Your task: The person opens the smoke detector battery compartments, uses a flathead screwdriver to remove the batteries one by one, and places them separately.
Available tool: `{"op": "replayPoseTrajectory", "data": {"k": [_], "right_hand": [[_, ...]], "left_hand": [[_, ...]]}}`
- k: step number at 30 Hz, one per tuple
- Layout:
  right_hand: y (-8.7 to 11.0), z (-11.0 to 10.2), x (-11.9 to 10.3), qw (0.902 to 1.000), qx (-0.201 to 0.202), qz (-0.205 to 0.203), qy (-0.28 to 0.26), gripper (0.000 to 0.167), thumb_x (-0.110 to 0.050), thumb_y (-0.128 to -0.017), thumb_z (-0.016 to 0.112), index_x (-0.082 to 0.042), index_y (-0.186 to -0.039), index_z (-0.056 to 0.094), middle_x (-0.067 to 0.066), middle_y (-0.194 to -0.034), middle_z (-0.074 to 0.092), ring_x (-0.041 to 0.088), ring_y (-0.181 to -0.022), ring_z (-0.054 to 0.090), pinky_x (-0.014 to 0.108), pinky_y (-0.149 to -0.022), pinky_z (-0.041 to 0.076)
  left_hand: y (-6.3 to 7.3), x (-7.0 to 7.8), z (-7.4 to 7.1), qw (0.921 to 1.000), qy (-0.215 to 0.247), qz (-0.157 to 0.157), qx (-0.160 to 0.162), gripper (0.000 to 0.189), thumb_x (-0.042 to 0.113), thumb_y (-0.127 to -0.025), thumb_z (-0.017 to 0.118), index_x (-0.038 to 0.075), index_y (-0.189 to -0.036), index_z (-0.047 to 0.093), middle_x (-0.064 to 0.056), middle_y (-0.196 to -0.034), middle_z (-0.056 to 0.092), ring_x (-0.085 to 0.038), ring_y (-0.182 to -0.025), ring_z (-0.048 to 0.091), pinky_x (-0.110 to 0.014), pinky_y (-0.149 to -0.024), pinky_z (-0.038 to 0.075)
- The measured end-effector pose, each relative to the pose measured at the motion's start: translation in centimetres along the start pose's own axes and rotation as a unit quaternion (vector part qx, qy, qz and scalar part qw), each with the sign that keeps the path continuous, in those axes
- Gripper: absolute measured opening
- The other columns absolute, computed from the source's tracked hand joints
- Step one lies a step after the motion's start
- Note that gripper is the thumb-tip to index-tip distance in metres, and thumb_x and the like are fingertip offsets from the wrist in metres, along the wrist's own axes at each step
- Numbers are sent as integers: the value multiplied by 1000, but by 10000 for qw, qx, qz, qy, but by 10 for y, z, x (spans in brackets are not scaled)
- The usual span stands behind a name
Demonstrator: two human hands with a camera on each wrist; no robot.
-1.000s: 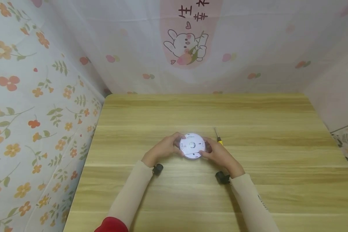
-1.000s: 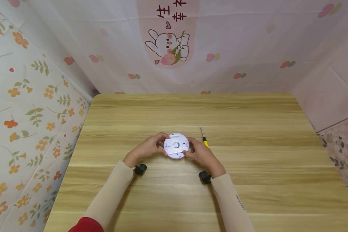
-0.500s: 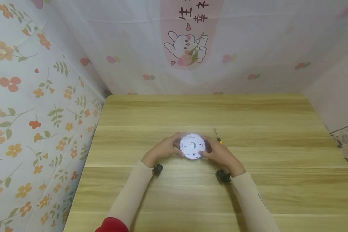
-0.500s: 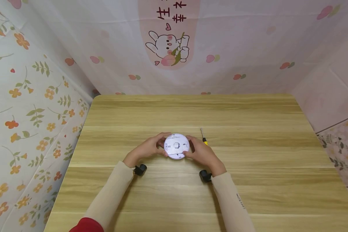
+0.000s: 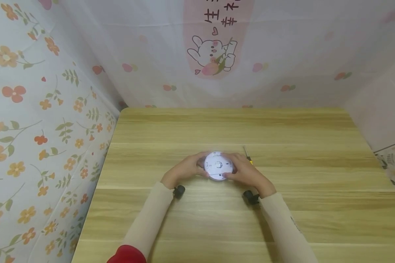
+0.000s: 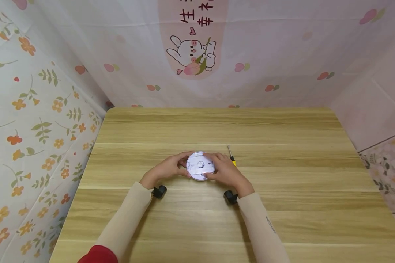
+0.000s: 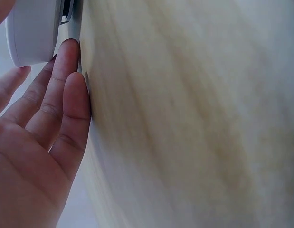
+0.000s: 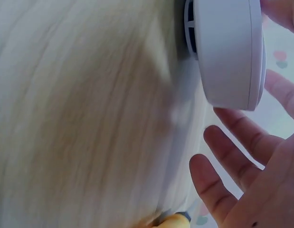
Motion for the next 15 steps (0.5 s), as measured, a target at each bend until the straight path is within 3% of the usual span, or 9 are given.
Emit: {"op": "replayPoseTrajectory", "data": {"k": [8, 15], "right_hand": [[-6, 2, -8, 9992, 20, -171, 364, 71, -34, -80, 75, -11, -141, 46, 19, -131, 53, 35, -119, 46, 52, -100, 35], [-8, 3, -8, 9996, 18, -74, 254, 71, -32, -79, 76, -9, -139, 47, 18, -132, 52, 34, -118, 46, 50, -98, 37]], "left_hand": [[-1, 0, 0, 10000, 20, 52, -26, 80, 23, -78, 80, 30, -146, 40, 3, -136, 55, -16, -114, 54, -39, -103, 43], [-1, 1, 2, 9998, -128, 111, -52, 84, 22, -77, 80, 29, -148, 37, 2, -136, 55, -16, -116, 53, -39, -104, 43]]}}
Point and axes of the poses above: each hand's wrist, its own y-axis away from the middle knuckle, its own z-axis out of the palm, x = y × z, the point moved 10 cm from there along -y, towards the middle knuckle
